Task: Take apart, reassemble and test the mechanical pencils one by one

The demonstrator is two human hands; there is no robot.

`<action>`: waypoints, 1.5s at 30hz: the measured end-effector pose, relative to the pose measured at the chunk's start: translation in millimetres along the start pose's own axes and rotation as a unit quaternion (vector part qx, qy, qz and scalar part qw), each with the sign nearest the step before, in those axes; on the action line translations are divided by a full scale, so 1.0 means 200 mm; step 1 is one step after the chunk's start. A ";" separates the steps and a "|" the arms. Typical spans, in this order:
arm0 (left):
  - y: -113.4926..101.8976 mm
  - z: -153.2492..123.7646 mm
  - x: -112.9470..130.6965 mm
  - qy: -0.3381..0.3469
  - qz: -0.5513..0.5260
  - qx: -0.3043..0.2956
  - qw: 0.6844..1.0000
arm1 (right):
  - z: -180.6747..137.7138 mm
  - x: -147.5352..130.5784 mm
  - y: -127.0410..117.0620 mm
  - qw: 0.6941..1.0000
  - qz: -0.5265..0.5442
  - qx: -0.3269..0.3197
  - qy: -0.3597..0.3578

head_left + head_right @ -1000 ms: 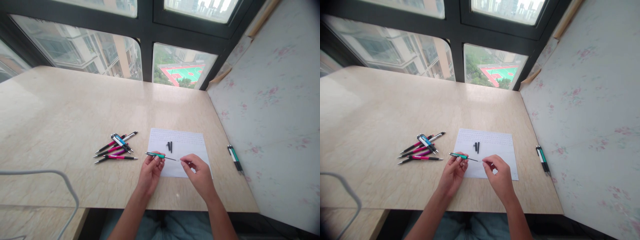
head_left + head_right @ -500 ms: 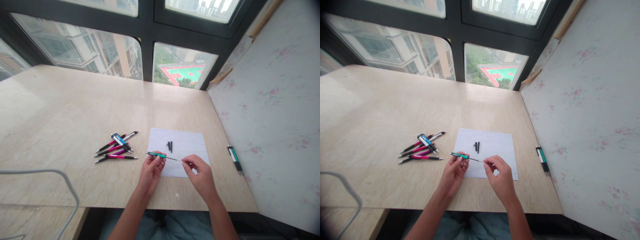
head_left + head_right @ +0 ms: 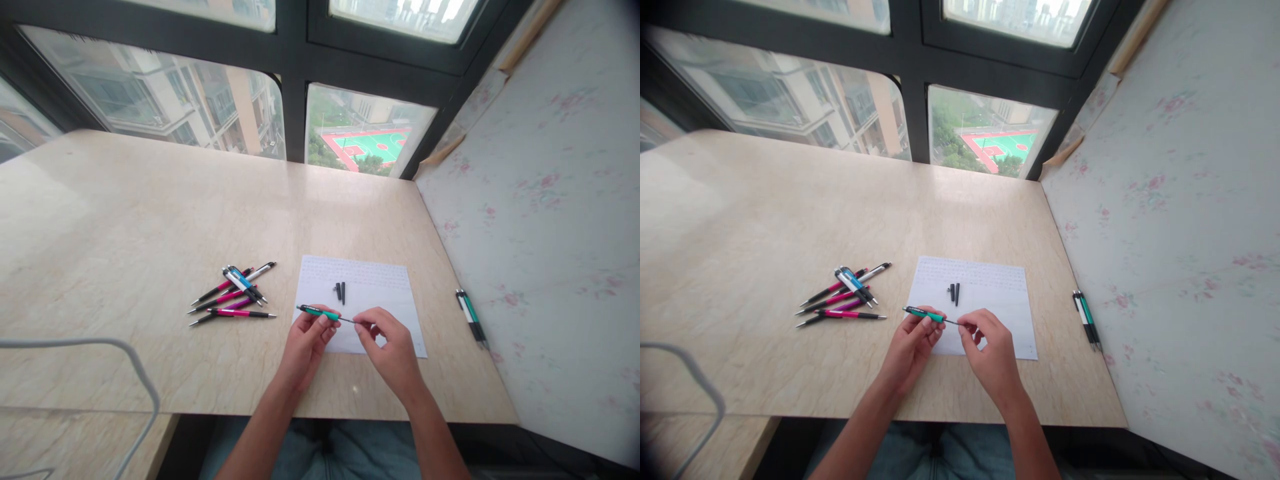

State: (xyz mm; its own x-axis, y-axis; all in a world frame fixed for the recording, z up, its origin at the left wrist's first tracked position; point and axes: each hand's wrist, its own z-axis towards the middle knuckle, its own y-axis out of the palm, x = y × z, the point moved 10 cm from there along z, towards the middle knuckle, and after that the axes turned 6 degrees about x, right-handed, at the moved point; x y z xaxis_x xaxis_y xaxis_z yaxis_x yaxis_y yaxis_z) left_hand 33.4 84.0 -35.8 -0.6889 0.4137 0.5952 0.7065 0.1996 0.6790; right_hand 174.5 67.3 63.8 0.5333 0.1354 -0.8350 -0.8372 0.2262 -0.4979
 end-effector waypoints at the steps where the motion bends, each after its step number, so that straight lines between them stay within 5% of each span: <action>1: 0.00 0.00 0.00 0.001 0.003 0.003 1.000 | 0.00 -0.01 0.00 1.000 0.000 0.001 -0.001; 45: -0.05 0.01 -0.01 -0.020 -0.010 0.037 0.999 | -0.03 0.04 0.05 0.998 0.051 -0.021 0.019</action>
State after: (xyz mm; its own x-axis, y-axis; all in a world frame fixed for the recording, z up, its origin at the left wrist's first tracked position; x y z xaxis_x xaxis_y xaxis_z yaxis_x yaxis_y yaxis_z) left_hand 27.7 83.8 -44.4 -0.6970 0.4445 0.5627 0.7035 0.2720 0.6566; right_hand 169.4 65.4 50.7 0.4416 0.1191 -0.8893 -0.8913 0.1722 -0.4195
